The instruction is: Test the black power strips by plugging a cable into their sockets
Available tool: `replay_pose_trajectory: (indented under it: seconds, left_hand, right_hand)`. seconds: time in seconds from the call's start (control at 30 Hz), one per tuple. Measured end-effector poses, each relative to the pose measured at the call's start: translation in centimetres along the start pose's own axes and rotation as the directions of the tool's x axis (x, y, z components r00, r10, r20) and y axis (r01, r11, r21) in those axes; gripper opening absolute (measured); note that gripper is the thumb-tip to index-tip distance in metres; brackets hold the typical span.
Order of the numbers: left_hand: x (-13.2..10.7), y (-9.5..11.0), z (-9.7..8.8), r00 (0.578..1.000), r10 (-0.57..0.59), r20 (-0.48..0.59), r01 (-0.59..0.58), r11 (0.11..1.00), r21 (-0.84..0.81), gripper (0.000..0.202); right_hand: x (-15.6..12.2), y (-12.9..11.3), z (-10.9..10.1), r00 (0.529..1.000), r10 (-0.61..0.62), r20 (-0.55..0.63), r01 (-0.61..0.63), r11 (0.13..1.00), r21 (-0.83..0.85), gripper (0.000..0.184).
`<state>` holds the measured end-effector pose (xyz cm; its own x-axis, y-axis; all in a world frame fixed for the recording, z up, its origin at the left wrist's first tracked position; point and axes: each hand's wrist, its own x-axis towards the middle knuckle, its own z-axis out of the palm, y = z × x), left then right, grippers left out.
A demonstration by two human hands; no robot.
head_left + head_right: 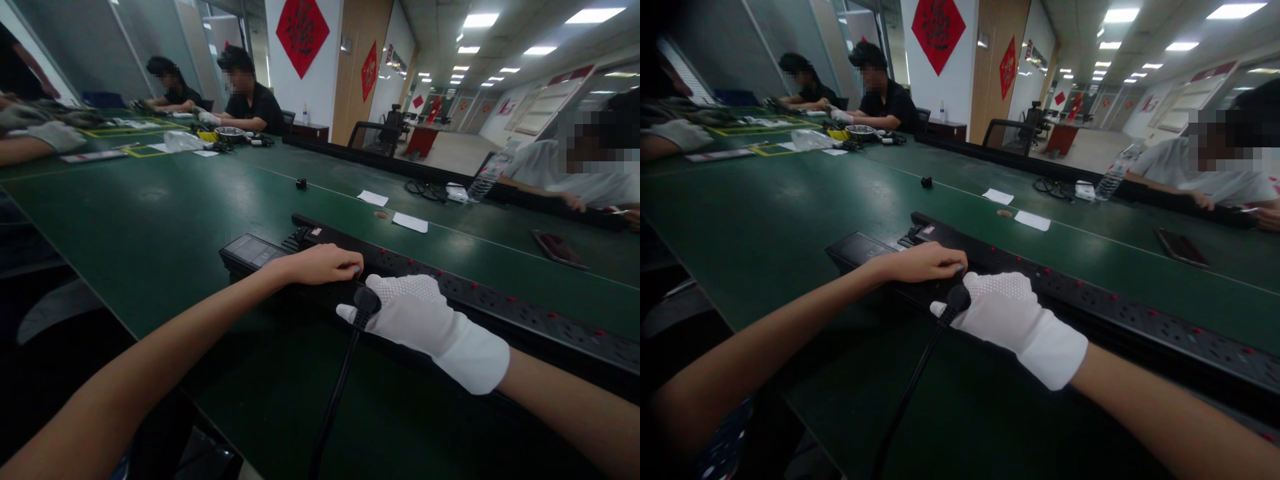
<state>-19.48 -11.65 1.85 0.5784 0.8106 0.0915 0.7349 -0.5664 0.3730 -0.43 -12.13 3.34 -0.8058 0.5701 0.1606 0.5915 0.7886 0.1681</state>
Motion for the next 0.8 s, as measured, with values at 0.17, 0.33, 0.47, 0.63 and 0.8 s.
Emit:
replay_pose_trajectory:
  seconds: [0.17, 0.33, 0.47, 0.63, 0.8]
  left_hand:
    - [0.04, -0.02, 0.03, 1.0, -0.007, 0.006, 0.007, 1.0, 0.01, 0.015]
    - [0.09, 0.12, 0.07, 1.0, -0.024, -0.013, 0.024, 0.999, 0.03, 0.011]
    - [0.05, 0.24, 0.06, 1.0, -0.023, -0.015, 0.024, 0.998, 0.049, 0.01]
    - [0.04, 0.31, 0.04, 0.999, -0.031, -0.019, 0.032, 0.997, 0.068, 0.01]
    - [0.05, 0.26, 0.06, 0.999, -0.041, -0.007, 0.042, 0.997, 0.065, 0.012]
  right_hand:
    - [0.03, 0.01, -0.02, 1.0, -0.007, 0.025, 0.006, 1.0, 0.02, 0.053]
    - [0.06, 0.01, 0.25, 1.0, 0.008, 0.005, -0.008, 1.0, -0.004, 0.054]
    - [0.02, 0.02, 0.45, 0.999, -0.004, -0.035, 0.003, 1.0, -0.023, 0.053]
    - [0.03, 0.03, 0.38, 0.999, -0.011, -0.037, 0.011, 1.0, -0.021, 0.053]
    - [0.05, 0.01, 0.36, 0.999, -0.016, -0.041, 0.015, 1.0, -0.019, 0.052]
